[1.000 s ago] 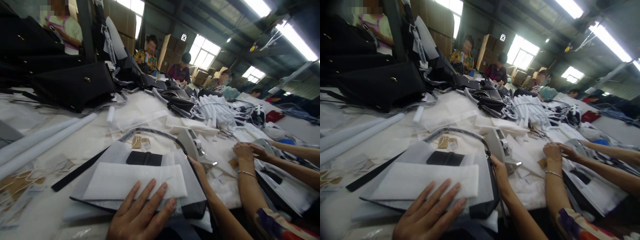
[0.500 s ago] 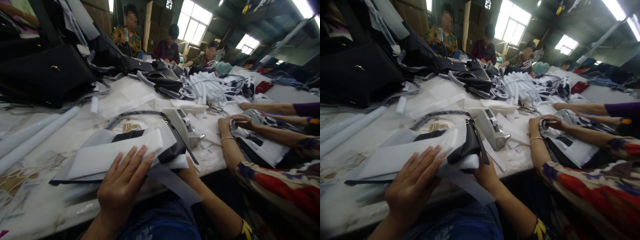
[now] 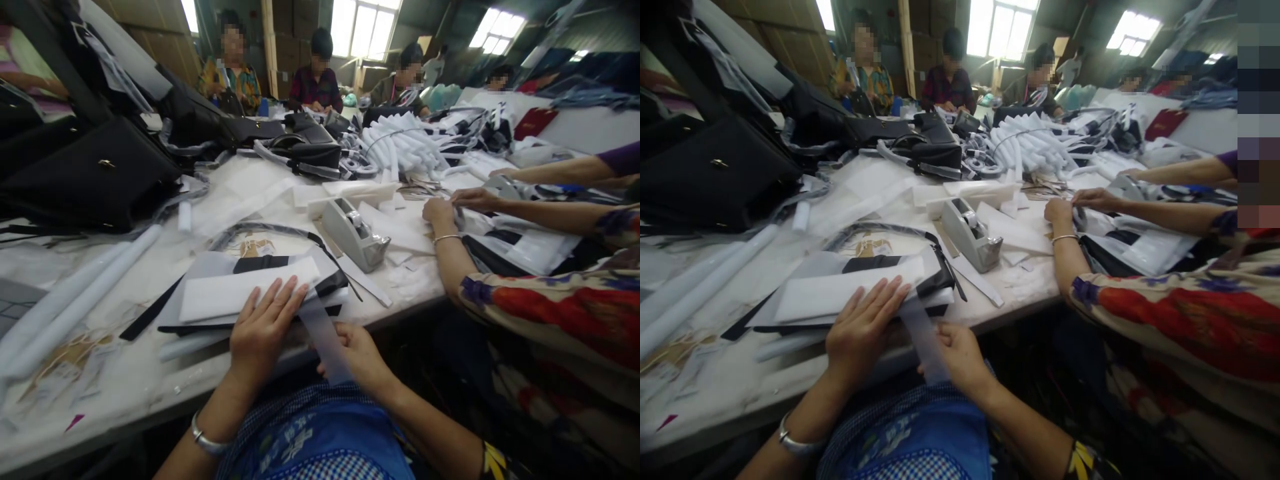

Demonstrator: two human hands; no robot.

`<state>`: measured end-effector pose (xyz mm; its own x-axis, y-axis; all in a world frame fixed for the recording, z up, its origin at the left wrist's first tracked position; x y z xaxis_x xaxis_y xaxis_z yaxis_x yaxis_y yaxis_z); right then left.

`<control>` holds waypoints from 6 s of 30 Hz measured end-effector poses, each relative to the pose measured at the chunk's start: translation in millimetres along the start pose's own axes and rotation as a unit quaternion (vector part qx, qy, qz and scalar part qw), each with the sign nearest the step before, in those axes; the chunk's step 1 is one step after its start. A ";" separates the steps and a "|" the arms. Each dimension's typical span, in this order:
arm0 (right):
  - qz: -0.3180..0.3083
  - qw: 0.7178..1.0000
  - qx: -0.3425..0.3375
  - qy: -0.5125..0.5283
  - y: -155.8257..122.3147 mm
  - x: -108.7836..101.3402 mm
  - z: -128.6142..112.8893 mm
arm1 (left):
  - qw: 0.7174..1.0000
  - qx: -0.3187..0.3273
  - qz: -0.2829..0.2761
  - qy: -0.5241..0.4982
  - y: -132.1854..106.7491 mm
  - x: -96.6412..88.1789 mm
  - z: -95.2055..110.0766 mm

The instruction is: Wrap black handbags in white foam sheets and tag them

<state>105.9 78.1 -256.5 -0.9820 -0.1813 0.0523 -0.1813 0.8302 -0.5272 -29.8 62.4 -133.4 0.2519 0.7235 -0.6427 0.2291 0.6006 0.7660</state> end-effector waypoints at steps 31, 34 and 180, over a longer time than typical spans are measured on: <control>0.058 0.600 -0.681 -0.415 -75.3 4.0 -143.7 | 0.999 0.030 -0.023 0.001 -8.6 14.1 8.1; 0.028 0.582 -0.670 -0.459 -41.6 20.8 -139.9 | 0.999 0.025 -0.025 -0.008 -8.9 15.3 6.9; 0.044 0.871 -0.340 -0.352 17.6 -122.2 -182.8 | 0.997 0.069 -0.038 0.003 -11.2 24.9 17.2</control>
<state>213.2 211.2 -117.2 -0.7624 -0.1815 -0.6212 -0.3313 0.9340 0.1337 -10.0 67.8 -158.3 0.2238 0.6793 -0.6989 0.3745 0.6021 0.7052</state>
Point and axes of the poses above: each hand's wrist, its own y-axis towards the middle knuckle, its own x-axis out of the palm, z = x × y, the point moved 10 cm from there along y, towards the middle knuckle, and after that the axes turned 10 degrees about z, right-handed, at the moved point
